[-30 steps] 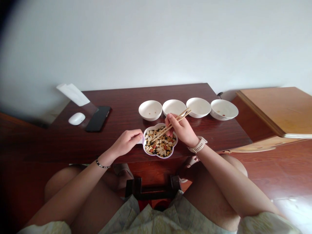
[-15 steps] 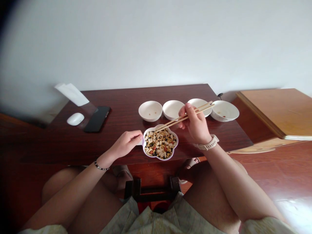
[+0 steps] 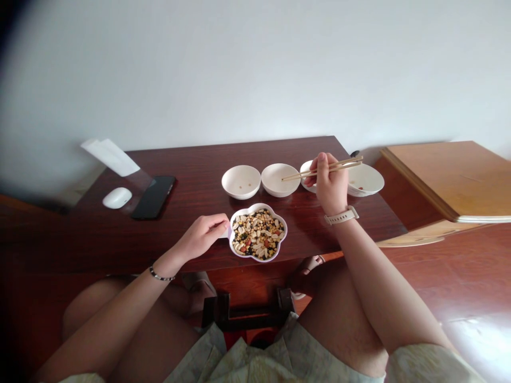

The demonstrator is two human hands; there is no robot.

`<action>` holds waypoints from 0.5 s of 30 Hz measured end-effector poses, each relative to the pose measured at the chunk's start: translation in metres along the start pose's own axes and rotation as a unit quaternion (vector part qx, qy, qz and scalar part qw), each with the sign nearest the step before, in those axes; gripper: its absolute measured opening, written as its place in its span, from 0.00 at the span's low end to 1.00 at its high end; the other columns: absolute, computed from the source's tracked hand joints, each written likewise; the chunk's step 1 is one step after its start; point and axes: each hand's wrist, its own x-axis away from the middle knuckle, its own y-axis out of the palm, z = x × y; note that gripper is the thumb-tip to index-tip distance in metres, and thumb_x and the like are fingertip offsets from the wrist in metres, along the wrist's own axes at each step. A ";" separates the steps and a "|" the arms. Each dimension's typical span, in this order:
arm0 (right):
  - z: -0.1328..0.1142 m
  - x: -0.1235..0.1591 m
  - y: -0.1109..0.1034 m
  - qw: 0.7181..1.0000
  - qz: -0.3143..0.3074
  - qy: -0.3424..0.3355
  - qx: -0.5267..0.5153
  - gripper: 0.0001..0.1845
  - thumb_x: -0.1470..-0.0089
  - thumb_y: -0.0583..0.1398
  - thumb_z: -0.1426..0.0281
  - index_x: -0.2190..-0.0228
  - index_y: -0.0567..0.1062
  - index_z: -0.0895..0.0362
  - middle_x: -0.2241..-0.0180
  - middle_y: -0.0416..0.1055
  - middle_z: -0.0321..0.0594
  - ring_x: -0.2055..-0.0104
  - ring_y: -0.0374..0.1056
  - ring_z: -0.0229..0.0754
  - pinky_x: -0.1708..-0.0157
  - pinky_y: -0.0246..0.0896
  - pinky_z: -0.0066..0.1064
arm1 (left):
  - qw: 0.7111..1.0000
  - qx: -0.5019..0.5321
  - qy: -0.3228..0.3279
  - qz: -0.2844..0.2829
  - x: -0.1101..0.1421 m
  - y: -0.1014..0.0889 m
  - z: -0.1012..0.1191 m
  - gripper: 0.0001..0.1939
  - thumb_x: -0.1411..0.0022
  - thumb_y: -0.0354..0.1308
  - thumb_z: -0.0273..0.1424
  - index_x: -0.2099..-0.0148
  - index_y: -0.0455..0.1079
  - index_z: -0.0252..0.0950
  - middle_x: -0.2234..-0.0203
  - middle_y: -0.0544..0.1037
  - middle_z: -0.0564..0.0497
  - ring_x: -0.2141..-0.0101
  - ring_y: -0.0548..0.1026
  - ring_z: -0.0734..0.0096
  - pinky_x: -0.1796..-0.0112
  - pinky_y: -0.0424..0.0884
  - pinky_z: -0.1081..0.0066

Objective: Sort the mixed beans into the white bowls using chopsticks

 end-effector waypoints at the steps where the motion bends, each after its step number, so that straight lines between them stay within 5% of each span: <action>1: -0.001 0.001 0.002 1.000 -0.007 -0.003 0.004 0.30 0.29 0.57 0.42 0.70 0.74 0.53 0.80 0.71 0.37 0.81 0.70 0.39 0.82 0.63 0.30 | 1.000 0.000 0.002 0.001 0.000 0.000 0.000 0.21 0.20 0.52 0.41 0.65 0.71 0.34 0.73 0.73 0.56 0.70 0.68 0.72 0.65 0.58 0.70; 15: -0.007 0.002 0.001 1.000 0.017 -0.011 -0.005 0.29 0.28 0.57 0.43 0.69 0.73 0.53 0.79 0.70 0.36 0.80 0.71 0.38 0.82 0.64 0.29 | 1.000 0.008 0.002 0.004 0.001 0.000 0.001 0.20 0.21 0.52 0.40 0.65 0.70 0.35 0.73 0.74 0.56 0.70 0.68 0.72 0.66 0.58 0.70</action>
